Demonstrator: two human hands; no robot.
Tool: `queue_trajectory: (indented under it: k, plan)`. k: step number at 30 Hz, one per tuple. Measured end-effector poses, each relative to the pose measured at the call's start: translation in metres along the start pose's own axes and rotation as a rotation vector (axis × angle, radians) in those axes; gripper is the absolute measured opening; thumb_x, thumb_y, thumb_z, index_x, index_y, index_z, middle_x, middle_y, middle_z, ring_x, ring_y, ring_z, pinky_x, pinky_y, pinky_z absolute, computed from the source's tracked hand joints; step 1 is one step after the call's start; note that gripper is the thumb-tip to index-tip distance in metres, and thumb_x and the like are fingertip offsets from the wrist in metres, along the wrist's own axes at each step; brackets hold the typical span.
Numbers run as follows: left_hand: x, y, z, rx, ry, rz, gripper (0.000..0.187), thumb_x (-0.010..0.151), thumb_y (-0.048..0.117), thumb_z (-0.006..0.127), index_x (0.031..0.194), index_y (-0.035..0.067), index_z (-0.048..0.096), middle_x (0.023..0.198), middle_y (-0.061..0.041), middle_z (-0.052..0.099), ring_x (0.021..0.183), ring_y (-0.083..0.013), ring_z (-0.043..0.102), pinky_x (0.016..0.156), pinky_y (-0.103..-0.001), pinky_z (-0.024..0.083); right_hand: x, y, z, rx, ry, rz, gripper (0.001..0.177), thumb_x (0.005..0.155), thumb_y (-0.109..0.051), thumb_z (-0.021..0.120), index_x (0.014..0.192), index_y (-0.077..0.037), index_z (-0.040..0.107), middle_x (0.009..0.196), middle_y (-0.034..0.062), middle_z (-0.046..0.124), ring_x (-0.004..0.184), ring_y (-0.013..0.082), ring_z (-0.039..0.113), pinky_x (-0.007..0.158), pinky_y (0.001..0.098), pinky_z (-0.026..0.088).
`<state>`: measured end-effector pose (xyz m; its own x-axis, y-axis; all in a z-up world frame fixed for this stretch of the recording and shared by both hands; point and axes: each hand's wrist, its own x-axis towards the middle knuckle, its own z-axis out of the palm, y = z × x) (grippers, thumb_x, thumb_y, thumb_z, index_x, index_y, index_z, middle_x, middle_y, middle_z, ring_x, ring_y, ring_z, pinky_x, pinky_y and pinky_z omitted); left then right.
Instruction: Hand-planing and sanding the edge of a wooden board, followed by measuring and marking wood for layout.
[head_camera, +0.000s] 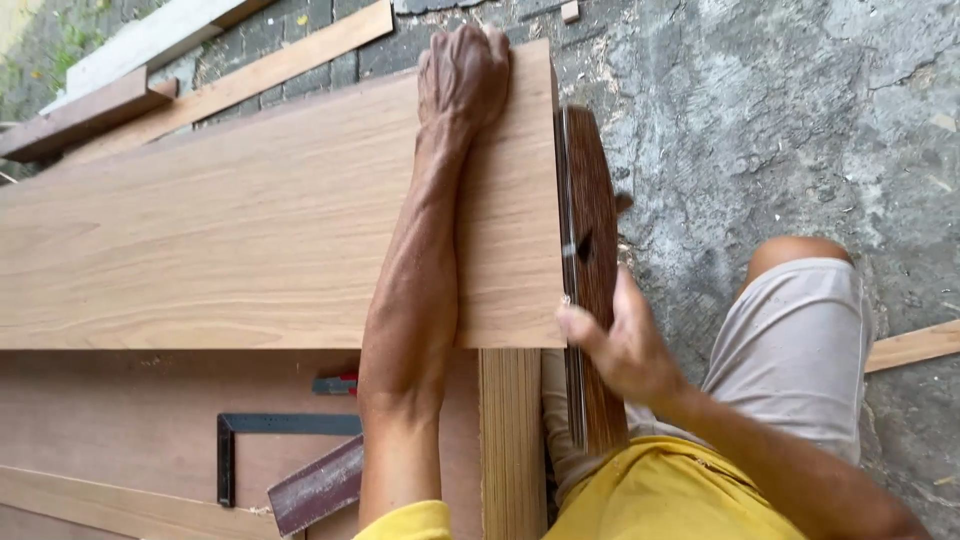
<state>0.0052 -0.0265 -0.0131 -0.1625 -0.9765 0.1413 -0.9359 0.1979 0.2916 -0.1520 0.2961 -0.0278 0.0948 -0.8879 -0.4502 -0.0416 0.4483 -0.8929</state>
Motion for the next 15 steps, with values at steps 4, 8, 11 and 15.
queue_trajectory:
  k: [4, 8, 11, 15]
  plan:
    - [0.003, -0.002, 0.003, -0.019, -0.036, -0.037, 0.032, 0.103, 0.040, 0.039, 0.077, 0.021, 0.045, 0.083, -0.002, 0.054, 0.085, -0.0201, 0.054, 0.082, -0.044, 0.050, 0.070, -0.081, -0.024, -0.059, 0.024, -0.019, 0.117, 0.084, -0.060, 0.055, 0.159, 0.007, -0.004, 0.166, 0.0333, 0.000, 0.155, 0.0422, 0.014, 0.121, 0.0526, 0.030]
    - [0.004, -0.003, 0.007, -0.062, 0.000, -0.024, 0.043, 0.106, 0.035, 0.040, 0.064, 0.025, 0.037, 0.062, 0.004, 0.042, 0.059, -0.0137, 0.046, 0.061, -0.039, 0.048, 0.142, -0.099, -0.036, 0.057, 0.026, -0.167, 0.116, 0.088, -0.053, 0.061, 0.155, 0.013, -0.006, 0.164, 0.0375, -0.002, 0.155, 0.0447, 0.012, 0.122, 0.0520, 0.029]
    - [0.005, -0.003, 0.010, -0.046, 0.012, -0.024, 0.044, 0.107, 0.035, 0.041, 0.064, 0.025, 0.036, 0.060, 0.005, 0.038, 0.054, -0.0118, 0.041, 0.059, -0.038, 0.048, 0.174, -0.104, -0.044, 0.064, 0.026, -0.239, 0.119, 0.088, -0.055, 0.063, 0.154, 0.016, -0.007, 0.163, 0.0394, -0.002, 0.155, 0.0459, 0.011, 0.122, 0.0504, 0.031]
    - [0.004, -0.005, 0.012, -0.056, 0.056, 0.029, 0.047, 0.107, 0.031, 0.043, 0.060, 0.027, 0.036, 0.054, 0.009, 0.032, 0.045, -0.0075, 0.032, 0.058, -0.035, 0.050, 0.197, -0.098, -0.047, 0.051, 0.028, -0.308, 0.120, 0.088, -0.055, 0.066, 0.152, 0.019, -0.004, 0.162, 0.0412, 0.004, 0.152, 0.0477, 0.020, 0.117, 0.0470, 0.044]
